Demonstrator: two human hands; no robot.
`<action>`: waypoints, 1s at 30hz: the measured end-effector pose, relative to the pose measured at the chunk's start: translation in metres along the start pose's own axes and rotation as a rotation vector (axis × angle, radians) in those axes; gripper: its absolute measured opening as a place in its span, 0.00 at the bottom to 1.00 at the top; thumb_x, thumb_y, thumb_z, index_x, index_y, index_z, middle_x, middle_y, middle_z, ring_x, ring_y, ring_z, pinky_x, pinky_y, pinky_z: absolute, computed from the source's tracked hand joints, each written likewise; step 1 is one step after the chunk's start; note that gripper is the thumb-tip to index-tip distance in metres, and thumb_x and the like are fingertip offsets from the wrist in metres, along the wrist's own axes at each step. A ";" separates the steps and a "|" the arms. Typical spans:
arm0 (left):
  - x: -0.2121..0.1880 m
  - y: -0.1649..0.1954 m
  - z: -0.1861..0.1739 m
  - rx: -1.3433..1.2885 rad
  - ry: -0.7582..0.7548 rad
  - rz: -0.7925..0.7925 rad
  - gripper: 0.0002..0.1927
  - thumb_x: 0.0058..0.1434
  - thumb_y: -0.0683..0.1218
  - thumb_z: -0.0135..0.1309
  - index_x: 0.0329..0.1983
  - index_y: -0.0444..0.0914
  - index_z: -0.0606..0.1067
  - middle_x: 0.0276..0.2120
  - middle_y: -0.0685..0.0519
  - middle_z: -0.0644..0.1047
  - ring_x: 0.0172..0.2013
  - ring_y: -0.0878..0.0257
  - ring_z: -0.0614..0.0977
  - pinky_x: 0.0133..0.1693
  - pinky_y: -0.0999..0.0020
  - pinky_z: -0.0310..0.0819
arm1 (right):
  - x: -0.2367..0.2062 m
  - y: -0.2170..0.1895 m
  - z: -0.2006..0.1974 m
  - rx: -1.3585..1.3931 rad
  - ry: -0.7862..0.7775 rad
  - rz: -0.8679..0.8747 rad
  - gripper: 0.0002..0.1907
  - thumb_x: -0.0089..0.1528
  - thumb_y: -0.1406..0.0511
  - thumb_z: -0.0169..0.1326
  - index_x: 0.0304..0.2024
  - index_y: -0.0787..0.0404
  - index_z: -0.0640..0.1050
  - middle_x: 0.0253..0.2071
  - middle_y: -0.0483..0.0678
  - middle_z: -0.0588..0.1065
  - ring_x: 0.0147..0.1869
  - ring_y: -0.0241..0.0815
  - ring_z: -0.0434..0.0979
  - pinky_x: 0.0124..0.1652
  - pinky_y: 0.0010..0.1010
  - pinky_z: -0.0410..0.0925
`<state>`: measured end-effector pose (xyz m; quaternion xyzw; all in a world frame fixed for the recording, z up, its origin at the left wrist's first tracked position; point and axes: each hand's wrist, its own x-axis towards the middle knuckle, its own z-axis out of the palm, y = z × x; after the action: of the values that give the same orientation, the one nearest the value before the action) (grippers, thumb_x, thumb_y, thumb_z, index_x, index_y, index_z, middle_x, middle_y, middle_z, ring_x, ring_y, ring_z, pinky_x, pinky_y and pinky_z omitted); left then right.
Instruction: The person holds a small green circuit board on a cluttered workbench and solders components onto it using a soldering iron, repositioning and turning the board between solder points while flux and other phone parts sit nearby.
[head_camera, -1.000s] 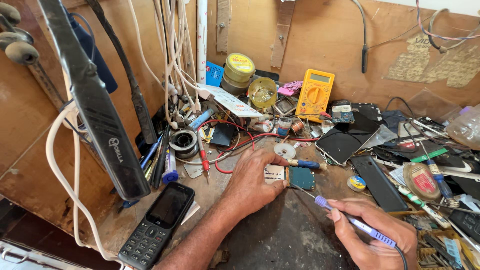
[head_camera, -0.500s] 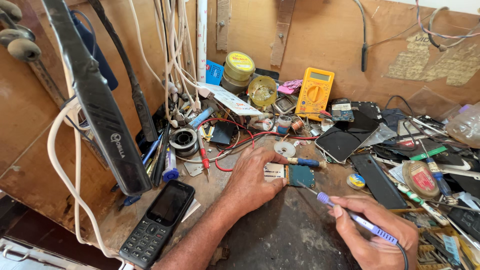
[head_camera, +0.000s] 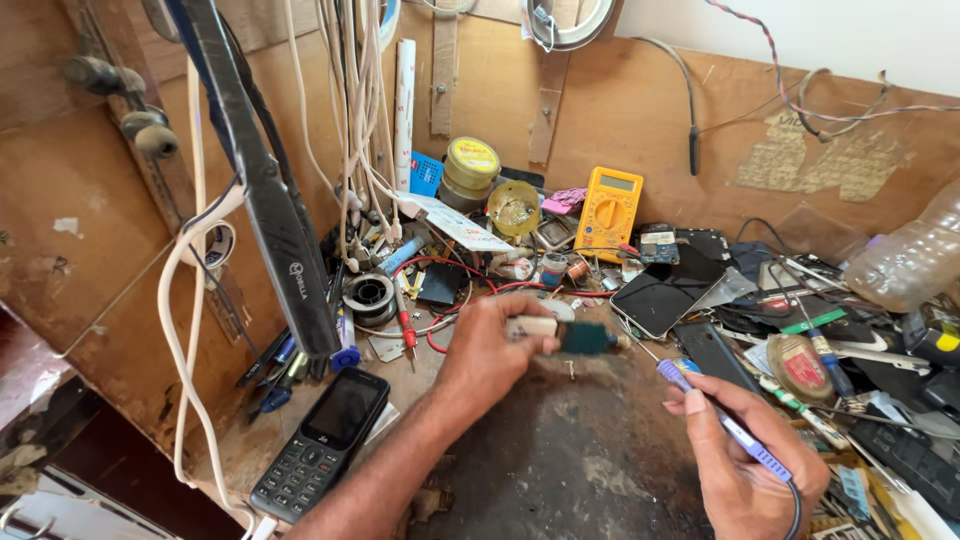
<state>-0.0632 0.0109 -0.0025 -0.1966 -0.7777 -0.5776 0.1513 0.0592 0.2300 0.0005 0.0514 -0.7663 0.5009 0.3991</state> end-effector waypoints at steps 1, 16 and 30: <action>0.005 -0.003 0.001 -0.022 0.030 -0.008 0.13 0.48 0.39 0.68 0.38 0.34 0.83 0.30 0.50 0.86 0.31 0.66 0.86 0.34 0.66 0.80 | 0.000 0.000 0.000 0.002 -0.005 0.005 0.11 0.65 0.75 0.55 0.50 0.73 0.80 0.43 0.57 0.82 0.45 0.40 0.84 0.48 0.27 0.74; 0.023 -0.028 0.021 -0.268 -0.221 -0.335 0.13 0.55 0.38 0.64 0.42 0.29 0.79 0.33 0.47 0.83 0.28 0.61 0.85 0.24 0.71 0.81 | 0.004 -0.007 0.002 -0.077 0.020 0.045 0.11 0.65 0.74 0.55 0.49 0.73 0.80 0.42 0.56 0.82 0.42 0.39 0.84 0.45 0.27 0.75; 0.026 -0.028 0.008 -0.278 -0.055 -0.195 0.13 0.54 0.39 0.64 0.43 0.32 0.80 0.36 0.50 0.84 0.30 0.67 0.85 0.24 0.73 0.81 | 0.002 -0.009 0.005 -0.096 0.001 0.019 0.12 0.61 0.74 0.59 0.47 0.71 0.81 0.40 0.54 0.83 0.41 0.38 0.84 0.44 0.26 0.74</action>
<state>-0.0995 0.0151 -0.0161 -0.1550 -0.7096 -0.6859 0.0443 0.0593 0.2223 0.0072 0.0245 -0.7896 0.4674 0.3967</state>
